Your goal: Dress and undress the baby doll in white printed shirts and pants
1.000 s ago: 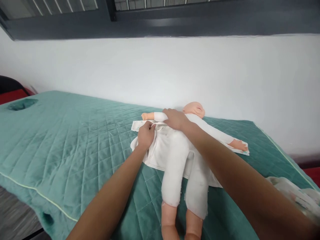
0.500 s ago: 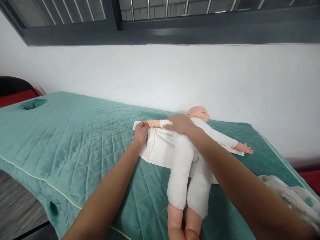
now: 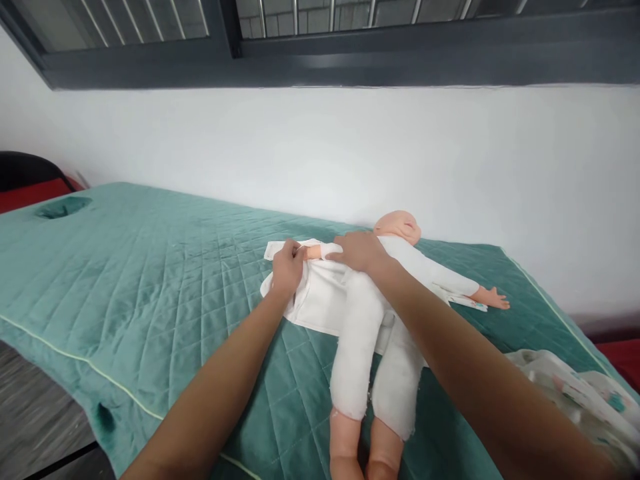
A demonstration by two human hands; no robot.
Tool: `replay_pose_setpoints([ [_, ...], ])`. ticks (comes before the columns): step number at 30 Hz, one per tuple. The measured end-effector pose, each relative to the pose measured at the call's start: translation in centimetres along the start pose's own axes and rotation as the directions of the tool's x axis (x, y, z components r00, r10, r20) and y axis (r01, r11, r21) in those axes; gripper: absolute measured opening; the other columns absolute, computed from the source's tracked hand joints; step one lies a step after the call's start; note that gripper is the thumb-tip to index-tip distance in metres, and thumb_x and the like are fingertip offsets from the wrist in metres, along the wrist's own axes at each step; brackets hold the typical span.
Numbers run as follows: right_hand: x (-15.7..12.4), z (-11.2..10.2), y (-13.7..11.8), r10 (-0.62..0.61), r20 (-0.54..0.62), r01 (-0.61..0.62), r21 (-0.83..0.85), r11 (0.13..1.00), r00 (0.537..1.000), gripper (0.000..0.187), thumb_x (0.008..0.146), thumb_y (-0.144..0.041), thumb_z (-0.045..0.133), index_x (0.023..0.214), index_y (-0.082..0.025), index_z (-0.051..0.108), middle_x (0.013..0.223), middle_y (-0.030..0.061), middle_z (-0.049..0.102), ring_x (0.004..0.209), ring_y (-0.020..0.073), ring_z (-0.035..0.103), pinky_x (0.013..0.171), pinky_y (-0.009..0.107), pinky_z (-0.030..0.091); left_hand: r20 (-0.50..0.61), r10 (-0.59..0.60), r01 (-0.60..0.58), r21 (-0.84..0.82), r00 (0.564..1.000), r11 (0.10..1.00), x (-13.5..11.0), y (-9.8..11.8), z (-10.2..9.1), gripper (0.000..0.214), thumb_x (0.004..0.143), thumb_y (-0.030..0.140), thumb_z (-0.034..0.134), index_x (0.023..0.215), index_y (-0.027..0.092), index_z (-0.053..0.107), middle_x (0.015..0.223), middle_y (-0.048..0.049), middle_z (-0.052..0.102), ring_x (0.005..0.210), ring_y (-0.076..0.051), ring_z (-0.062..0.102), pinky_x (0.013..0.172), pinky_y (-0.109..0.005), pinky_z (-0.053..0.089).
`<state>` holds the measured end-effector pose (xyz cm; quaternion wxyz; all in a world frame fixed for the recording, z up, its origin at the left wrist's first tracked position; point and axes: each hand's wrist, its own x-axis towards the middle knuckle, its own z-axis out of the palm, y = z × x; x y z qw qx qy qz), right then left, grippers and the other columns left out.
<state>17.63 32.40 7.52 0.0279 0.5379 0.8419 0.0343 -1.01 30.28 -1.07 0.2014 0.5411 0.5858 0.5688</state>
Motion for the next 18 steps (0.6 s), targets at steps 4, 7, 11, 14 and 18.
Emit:
replay_pose_setpoints([
  [4,0.4,0.4,-0.3,0.015,0.002,-0.015,-0.007,1.0,1.0,0.05,0.094,-0.062,0.043,0.111,-0.022,0.067,0.108,0.0138,0.073,0.099,0.0329,0.065,0.087,0.045,0.043,0.178,0.155,-0.205,0.303,0.972,0.931,-0.4,0.2,0.2,0.016,0.094,0.03,0.047,0.081,0.023,0.054,0.073,-0.0012,0.063,0.073,-0.02,0.058,0.067,-0.03,0.037],
  [7,0.9,0.7,-0.6,0.023,-0.005,-0.023,0.008,1.0,1.0,0.051,0.093,-0.063,0.045,0.111,-0.021,0.067,0.108,0.015,0.073,0.099,0.0328,0.066,0.088,0.045,0.043,0.319,0.197,-0.318,0.388,0.927,0.865,-0.6,0.4,0.4,0.017,0.095,0.032,0.046,0.086,0.024,0.057,0.078,-0.0041,0.066,0.078,-0.023,0.061,0.068,-0.031,0.037],
  [11,1.6,1.1,-1.3,0.065,-0.02,-0.065,0.029,0.997,0.998,0.041,0.093,-0.051,0.051,0.114,-0.019,0.066,0.11,0.016,0.072,0.1,0.0329,0.066,0.09,0.045,0.044,0.453,0.213,-0.404,0.382,0.866,0.831,-0.7,0.6,0.8,0.019,0.096,0.036,0.047,0.089,0.024,0.061,0.085,-0.0054,0.069,0.082,-0.024,0.063,0.071,-0.031,0.039],
  [14,1.7,1.0,-1.6,0.082,-0.048,-0.08,0.056,0.995,0.995,0.044,0.094,-0.048,0.051,0.122,-0.015,0.061,0.117,0.019,0.07,0.105,0.0345,0.065,0.09,0.045,0.044,0.386,0.238,-0.381,0.352,0.891,0.855,-0.7,0.6,0.5,0.023,0.099,0.036,0.043,0.095,0.024,0.062,0.093,-0.0063,0.07,0.089,-0.023,0.063,0.077,-0.031,0.041],
  [18,-0.1,-0.1,-0.6,0.091,-0.105,-0.078,0.122,0.989,0.99,0.048,0.098,-0.051,0.043,0.128,-0.017,0.056,0.124,0.0168,0.067,0.11,0.0322,0.063,0.091,0.043,0.045,0.15,0.204,-0.252,0.495,0.967,0.832,-0.8,0.6,-0.2,0.026,0.1,0.031,0.038,0.104,0.021,0.062,0.106,-0.0109,0.068,0.103,-0.026,0.06,0.083,-0.035,0.042],
])
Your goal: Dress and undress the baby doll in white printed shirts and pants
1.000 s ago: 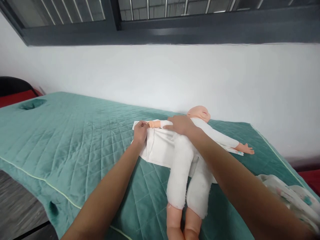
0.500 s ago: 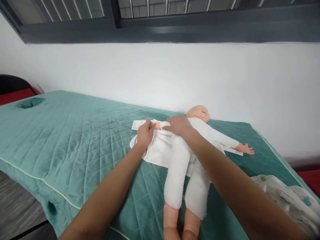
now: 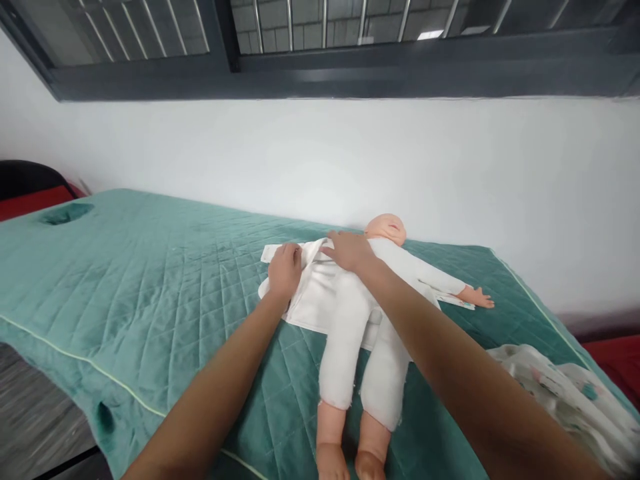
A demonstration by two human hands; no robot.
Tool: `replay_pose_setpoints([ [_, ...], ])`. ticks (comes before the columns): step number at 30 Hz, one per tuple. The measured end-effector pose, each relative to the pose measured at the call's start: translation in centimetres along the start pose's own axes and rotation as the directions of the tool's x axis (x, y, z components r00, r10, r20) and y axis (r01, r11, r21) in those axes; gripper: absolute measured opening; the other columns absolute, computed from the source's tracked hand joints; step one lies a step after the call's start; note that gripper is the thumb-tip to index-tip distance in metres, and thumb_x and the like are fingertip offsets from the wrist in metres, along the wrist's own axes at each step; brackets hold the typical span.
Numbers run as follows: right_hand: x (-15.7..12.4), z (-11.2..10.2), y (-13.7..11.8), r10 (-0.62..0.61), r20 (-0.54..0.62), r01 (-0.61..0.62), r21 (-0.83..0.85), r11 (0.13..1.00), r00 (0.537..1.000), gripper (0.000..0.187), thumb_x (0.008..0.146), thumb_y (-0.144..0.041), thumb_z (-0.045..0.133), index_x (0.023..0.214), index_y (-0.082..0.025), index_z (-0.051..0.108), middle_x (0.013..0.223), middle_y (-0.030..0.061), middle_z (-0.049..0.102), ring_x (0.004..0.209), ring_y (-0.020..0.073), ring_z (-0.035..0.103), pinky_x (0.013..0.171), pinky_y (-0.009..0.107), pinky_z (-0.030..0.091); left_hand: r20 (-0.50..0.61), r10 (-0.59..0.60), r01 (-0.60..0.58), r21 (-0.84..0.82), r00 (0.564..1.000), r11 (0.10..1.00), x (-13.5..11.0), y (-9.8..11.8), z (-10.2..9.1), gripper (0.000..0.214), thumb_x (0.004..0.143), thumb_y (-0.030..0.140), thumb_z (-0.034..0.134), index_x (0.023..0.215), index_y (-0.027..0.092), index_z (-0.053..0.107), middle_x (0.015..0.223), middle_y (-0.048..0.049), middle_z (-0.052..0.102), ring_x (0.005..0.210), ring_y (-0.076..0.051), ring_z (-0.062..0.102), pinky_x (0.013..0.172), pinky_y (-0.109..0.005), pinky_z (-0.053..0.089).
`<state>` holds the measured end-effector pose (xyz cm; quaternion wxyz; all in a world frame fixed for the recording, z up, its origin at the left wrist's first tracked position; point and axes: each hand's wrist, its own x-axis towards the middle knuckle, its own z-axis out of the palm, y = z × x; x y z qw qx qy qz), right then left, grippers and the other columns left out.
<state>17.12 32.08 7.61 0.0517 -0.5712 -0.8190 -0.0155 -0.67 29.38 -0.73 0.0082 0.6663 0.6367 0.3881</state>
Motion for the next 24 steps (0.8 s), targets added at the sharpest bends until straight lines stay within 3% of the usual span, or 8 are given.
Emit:
replay_pose_setpoints([
  [4,-4.6,-1.0,3.1,0.164,-0.225,-0.107,0.248,0.963,0.96,0.042,0.098,-0.044,0.042,0.129,-0.019,0.055,0.13,0.0132,0.064,0.12,0.0294,0.058,0.096,0.04,0.045,0.045,-0.058,0.048,0.19,0.997,0.981,-0.3,0.0,-0.2,0.028,0.097,0.039,0.047,0.11,0.018,0.061,0.117,-0.0169,0.065,0.112,-0.034,0.056,0.09,-0.042,0.042],
  [6,-7.4,-0.7,4.9,0.352,-0.333,-0.227,0.361,0.905,0.874,0.04,0.097,-0.039,0.042,0.128,-0.017,0.055,0.134,0.0147,0.06,0.123,0.0298,0.056,0.097,0.04,0.045,0.107,-0.064,0.04,0.218,0.992,0.975,-0.4,0.1,-0.1,0.029,0.097,0.04,0.048,0.107,0.017,0.062,0.113,-0.0184,0.065,0.113,-0.036,0.057,0.092,-0.045,0.041],
  [7,-8.7,-0.4,5.8,0.463,-0.377,-0.304,0.41,0.86,0.802,0.042,0.097,-0.039,0.041,0.13,-0.016,0.053,0.137,0.0169,0.056,0.124,0.0306,0.055,0.096,0.041,0.046,0.133,-0.061,0.032,0.214,0.989,0.976,-0.4,0.2,0.0,0.027,0.097,0.038,0.048,0.103,0.017,0.063,0.11,-0.0183,0.066,0.111,-0.036,0.058,0.093,-0.046,0.041],
  [8,-9.9,0.0,6.5,0.546,-0.391,-0.371,0.441,0.818,0.741,0.043,0.097,-0.039,0.04,0.13,-0.015,0.052,0.138,0.0184,0.054,0.123,0.0318,0.055,0.094,0.042,0.047,0.153,-0.054,0.022,0.202,0.987,0.979,-0.4,0.3,0.0,0.026,0.097,0.037,0.047,0.1,0.017,0.063,0.106,-0.0178,0.067,0.109,-0.035,0.059,0.093,-0.046,0.041],
  [10,-11.7,0.6,7.5,0.64,-0.355,-0.472,0.455,0.755,0.681,0.046,0.097,-0.042,0.037,0.129,-0.013,0.053,0.137,0.0206,0.054,0.122,0.0346,0.056,0.093,0.044,0.047,0.167,-0.03,0.001,0.168,0.985,0.986,-0.5,0.6,-0.1,0.024,0.098,0.035,0.046,0.096,0.018,0.063,0.101,-0.0157,0.068,0.105,-0.033,0.061,0.092,-0.044,0.041],
  [15,-13.2,0.2,7.5,0.719,-0.208,-0.598,0.43,0.676,0.663,0.053,0.097,-0.047,0.037,0.132,-0.01,0.051,0.114,0.0217,0.068,0.11,0.0392,0.064,0.09,0.048,0.048,0.141,0.005,-0.01,0.036,0.99,0.999,-1.1,1.5,-0.7,0.022,0.098,0.036,0.044,0.095,0.022,0.06,0.106,-0.0114,0.067,0.104,-0.027,0.061,0.087,-0.036,0.043],
  [19,-13.8,-0.3,7.0,0.704,-0.17,-0.591,0.429,0.683,0.69,0.05,0.097,-0.045,0.037,0.128,-0.01,0.055,0.115,0.0226,0.069,0.113,0.0388,0.064,0.092,0.047,0.047,0.132,-0.051,0.065,-0.108,0.99,0.992,-1.2,2.2,-0.4,0.024,0.097,0.04,0.045,0.093,0.021,0.06,0.103,-0.0091,0.069,0.095,-0.024,0.064,0.082,-0.034,0.045],
  [24,-13.8,0.5,7.4,0.705,-0.026,-0.571,0.567,0.594,0.708,0.055,0.097,-0.049,0.035,0.133,-0.011,0.052,0.116,0.0221,0.071,0.116,0.0394,0.064,0.097,0.049,0.046,0.163,-0.165,0.197,-0.203,0.973,0.959,0.7,3.8,1.1,0.029,0.089,0.046,0.056,0.094,0.019,0.064,0.093,-0.0088,0.073,0.084,-0.023,0.067,0.074,-0.031,0.046],
])
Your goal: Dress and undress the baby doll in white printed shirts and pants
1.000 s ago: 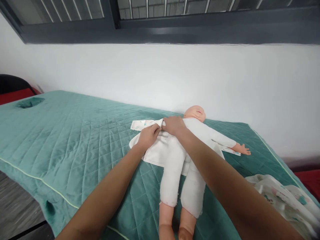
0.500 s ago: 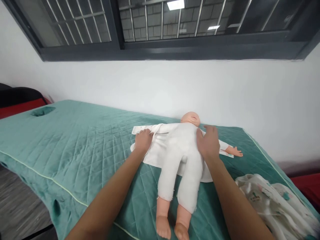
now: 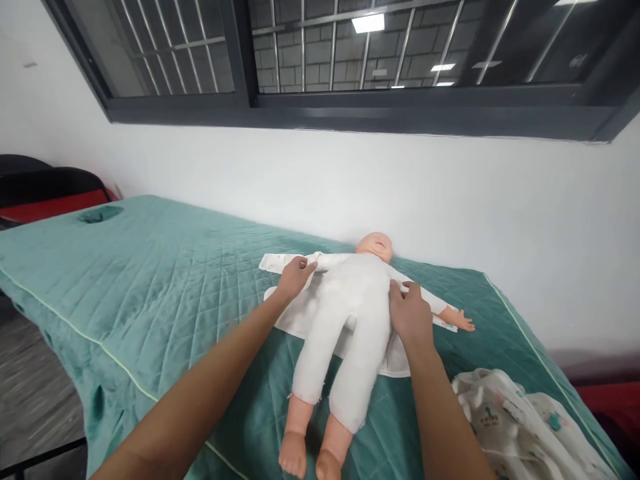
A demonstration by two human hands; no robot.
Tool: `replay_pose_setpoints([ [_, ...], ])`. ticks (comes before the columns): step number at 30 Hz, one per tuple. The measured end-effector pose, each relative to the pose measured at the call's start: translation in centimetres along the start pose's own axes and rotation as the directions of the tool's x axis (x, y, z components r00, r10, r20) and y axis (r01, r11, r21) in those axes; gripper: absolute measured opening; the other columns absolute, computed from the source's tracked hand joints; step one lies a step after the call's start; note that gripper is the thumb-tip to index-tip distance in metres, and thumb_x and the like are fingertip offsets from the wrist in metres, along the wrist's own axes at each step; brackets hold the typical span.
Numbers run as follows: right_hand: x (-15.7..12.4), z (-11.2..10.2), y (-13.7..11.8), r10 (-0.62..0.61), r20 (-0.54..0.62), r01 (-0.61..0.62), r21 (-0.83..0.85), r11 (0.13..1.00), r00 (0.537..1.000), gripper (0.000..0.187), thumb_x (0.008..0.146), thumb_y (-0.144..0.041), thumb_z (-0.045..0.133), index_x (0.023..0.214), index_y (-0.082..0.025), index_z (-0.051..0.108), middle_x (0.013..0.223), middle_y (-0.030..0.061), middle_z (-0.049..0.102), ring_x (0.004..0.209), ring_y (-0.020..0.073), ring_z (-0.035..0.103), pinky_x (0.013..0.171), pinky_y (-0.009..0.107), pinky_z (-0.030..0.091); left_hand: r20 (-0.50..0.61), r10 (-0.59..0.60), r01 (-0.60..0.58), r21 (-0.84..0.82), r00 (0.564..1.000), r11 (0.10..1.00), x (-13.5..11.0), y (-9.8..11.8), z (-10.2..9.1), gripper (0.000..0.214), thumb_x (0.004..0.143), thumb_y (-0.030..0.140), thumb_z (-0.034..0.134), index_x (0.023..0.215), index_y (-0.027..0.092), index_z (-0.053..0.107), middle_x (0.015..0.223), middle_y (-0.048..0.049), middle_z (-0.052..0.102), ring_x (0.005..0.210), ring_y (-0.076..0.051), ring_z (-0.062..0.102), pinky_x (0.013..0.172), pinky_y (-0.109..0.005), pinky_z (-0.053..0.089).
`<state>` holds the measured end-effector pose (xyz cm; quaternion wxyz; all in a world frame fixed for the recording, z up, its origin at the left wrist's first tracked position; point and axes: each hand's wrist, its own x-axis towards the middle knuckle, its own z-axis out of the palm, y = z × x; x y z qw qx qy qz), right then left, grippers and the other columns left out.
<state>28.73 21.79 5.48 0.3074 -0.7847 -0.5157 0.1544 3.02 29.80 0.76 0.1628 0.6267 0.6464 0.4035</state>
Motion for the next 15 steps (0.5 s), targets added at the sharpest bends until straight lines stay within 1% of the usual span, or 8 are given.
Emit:
replay_pose_setpoints([
  [3,0.3,0.4,0.2,0.01,0.018,-0.012,0.13,0.991,1.0,0.056,0.096,-0.05,0.036,0.134,-0.012,0.051,0.125,0.0214,0.068,0.121,0.0377,0.062,0.1,0.047,0.045,0.012,-0.025,0.025,-0.011,1.0,1.0,1.2,1.5,0.4,0.022,0.084,0.041,0.062,0.086,0.02,0.067,0.093,-0.01,0.074,0.085,-0.026,0.066,0.073,-0.032,0.045],
  [6,0.2,0.7,0.2,0.005,0.019,-0.009,0.223,0.975,1.0,0.057,0.095,-0.051,0.039,0.136,-0.014,0.049,0.128,0.0199,0.067,0.122,0.0355,0.061,0.102,0.046,0.044,0.029,0.011,-0.01,-0.019,1.0,1.0,1.8,3.1,0.4,0.014,0.085,0.034,0.059,0.085,0.024,0.068,0.095,-0.0072,0.074,0.084,-0.025,0.065,0.072,-0.031,0.044],
  [8,0.1,0.9,0.2,0.001,0.021,-0.007,0.262,0.965,1.0,0.057,0.094,-0.052,0.041,0.136,-0.015,0.05,0.13,0.0191,0.067,0.124,0.0339,0.061,0.103,0.045,0.044,0.051,0.047,-0.046,-0.032,0.998,0.998,2.0,4.1,0.5,0.013,0.085,0.032,0.058,0.085,0.025,0.068,0.093,-0.0052,0.074,0.08,-0.023,0.064,0.071,-0.031,0.045],
  [11,-0.2,1.1,0.0,-0.034,0.023,0.026,0.278,0.96,0.999,0.059,0.093,-0.054,0.042,0.138,-0.016,0.05,0.133,0.0194,0.065,0.125,0.0322,0.06,0.105,0.044,0.044,0.082,0.096,-0.092,-0.06,0.992,0.994,2.3,5.3,0.7,0.014,0.086,0.031,0.055,0.085,0.024,0.068,0.09,-0.0039,0.073,0.076,-0.021,0.063,0.072,-0.031,0.046],
  [15,-0.3,1.5,-0.2,-0.14,0.028,0.129,0.249,0.96,0.99,0.063,0.094,-0.056,0.042,0.141,-0.016,0.047,0.138,0.0213,0.06,0.128,0.0321,0.058,0.107,0.045,0.042,0.114,0.162,-0.151,-0.099,0.98,0.983,2.6,6.3,0.9,0.012,0.085,0.026,0.057,0.08,0.024,0.067,0.088,-0.0032,0.073,0.085,-0.022,0.063,0.079,-0.031,0.047],
])
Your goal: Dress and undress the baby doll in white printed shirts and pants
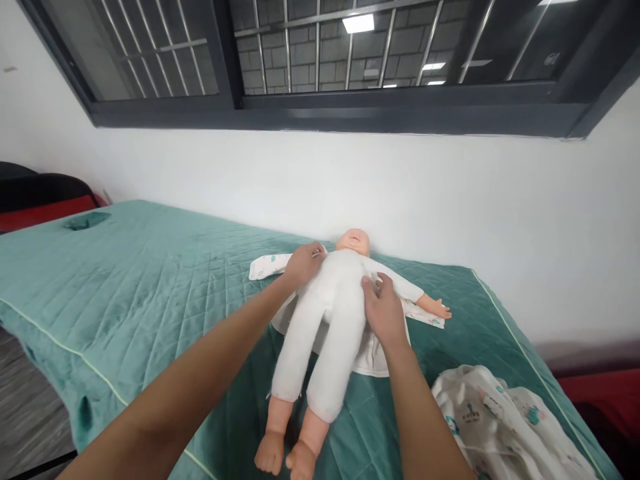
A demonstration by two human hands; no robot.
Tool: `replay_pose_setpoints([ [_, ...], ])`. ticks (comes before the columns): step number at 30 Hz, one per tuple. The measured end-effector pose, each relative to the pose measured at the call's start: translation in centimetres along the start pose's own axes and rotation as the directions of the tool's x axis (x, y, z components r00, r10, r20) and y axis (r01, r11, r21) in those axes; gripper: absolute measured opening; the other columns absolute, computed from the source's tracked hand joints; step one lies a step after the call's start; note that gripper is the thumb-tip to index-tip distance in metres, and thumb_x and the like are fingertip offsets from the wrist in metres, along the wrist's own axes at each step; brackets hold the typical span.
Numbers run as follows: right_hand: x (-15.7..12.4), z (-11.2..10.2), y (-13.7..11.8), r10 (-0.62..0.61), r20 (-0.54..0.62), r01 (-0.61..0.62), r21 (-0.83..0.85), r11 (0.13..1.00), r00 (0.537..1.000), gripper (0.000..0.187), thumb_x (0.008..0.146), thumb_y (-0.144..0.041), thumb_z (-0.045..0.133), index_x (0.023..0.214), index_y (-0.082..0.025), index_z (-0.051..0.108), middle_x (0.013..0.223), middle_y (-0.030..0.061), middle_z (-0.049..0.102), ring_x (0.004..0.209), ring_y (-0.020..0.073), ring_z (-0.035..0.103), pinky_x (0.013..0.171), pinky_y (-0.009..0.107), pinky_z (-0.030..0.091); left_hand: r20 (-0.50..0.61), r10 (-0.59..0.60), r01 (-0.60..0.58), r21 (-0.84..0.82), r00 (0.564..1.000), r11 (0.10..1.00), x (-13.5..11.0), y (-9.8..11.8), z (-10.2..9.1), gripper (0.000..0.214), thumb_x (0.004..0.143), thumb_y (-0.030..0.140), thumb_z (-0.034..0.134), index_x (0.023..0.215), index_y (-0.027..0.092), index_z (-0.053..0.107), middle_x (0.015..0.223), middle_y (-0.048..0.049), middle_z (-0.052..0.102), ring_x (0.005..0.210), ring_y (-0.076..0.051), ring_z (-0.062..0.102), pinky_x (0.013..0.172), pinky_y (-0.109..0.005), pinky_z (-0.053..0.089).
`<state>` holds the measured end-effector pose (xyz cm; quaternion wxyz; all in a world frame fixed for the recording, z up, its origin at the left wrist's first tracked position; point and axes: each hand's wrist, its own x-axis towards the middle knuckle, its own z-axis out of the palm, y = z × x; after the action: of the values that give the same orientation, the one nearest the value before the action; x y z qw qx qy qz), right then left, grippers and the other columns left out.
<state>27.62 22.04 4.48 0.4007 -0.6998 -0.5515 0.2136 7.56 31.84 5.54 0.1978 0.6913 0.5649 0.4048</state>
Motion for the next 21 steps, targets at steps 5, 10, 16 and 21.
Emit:
replay_pose_setpoints([
  [5,0.6,1.1,0.6,-0.083,0.097,0.071,0.122,0.99,0.992,0.07,0.093,-0.061,0.043,0.147,-0.018,0.041,0.144,0.0183,0.055,0.135,0.0286,0.052,0.113,0.044,0.038,0.007,-0.022,0.023,-0.023,1.0,0.999,0.6,0.2,-0.2,0.009,0.081,0.023,0.058,0.075,0.023,0.066,0.09,-0.0033,0.073,0.087,-0.021,0.064,0.081,-0.03,0.046],
  [10,1.5,2.7,2.1,-0.118,0.182,0.061,0.294,0.954,0.976,0.08,0.09,-0.067,0.045,0.151,-0.016,0.034,0.156,0.0171,0.042,0.145,0.0255,0.04,0.119,0.041,0.032,-0.058,-0.209,0.207,-0.048,0.976,0.977,1.6,-0.1,-0.9,0.021,0.077,0.037,0.067,0.09,0.022,0.064,0.084,-0.0049,0.071,0.072,-0.021,0.063,0.069,-0.03,0.044],
  [16,1.4,3.3,2.4,-0.108,0.207,0.037,0.319,0.947,0.972,0.083,0.09,-0.069,0.043,0.154,-0.018,0.028,0.163,0.0132,0.031,0.15,0.0238,0.031,0.123,0.039,0.025,-0.018,-0.304,0.301,-0.088,0.953,0.95,2.6,-0.6,-1.4,0.023,0.066,0.034,0.077,0.067,0.02,0.059,0.062,-0.0025,0.062,0.071,-0.023,0.061,0.067,-0.031,0.041],
  [21,1.3,3.3,2.3,-0.11,0.258,-0.001,0.396,0.918,0.96,0.088,0.089,-0.071,0.046,0.157,-0.019,0.023,0.166,0.01,0.022,0.153,0.0238,0.021,0.125,0.039,0.019,0.087,-0.237,0.247,-0.124,0.968,0.961,3.2,0.1,-1.7,0.025,0.07,0.037,0.075,0.064,0.017,0.059,0.056,0.0014,0.054,0.064,-0.017,0.055,0.061,-0.028,0.039],
])
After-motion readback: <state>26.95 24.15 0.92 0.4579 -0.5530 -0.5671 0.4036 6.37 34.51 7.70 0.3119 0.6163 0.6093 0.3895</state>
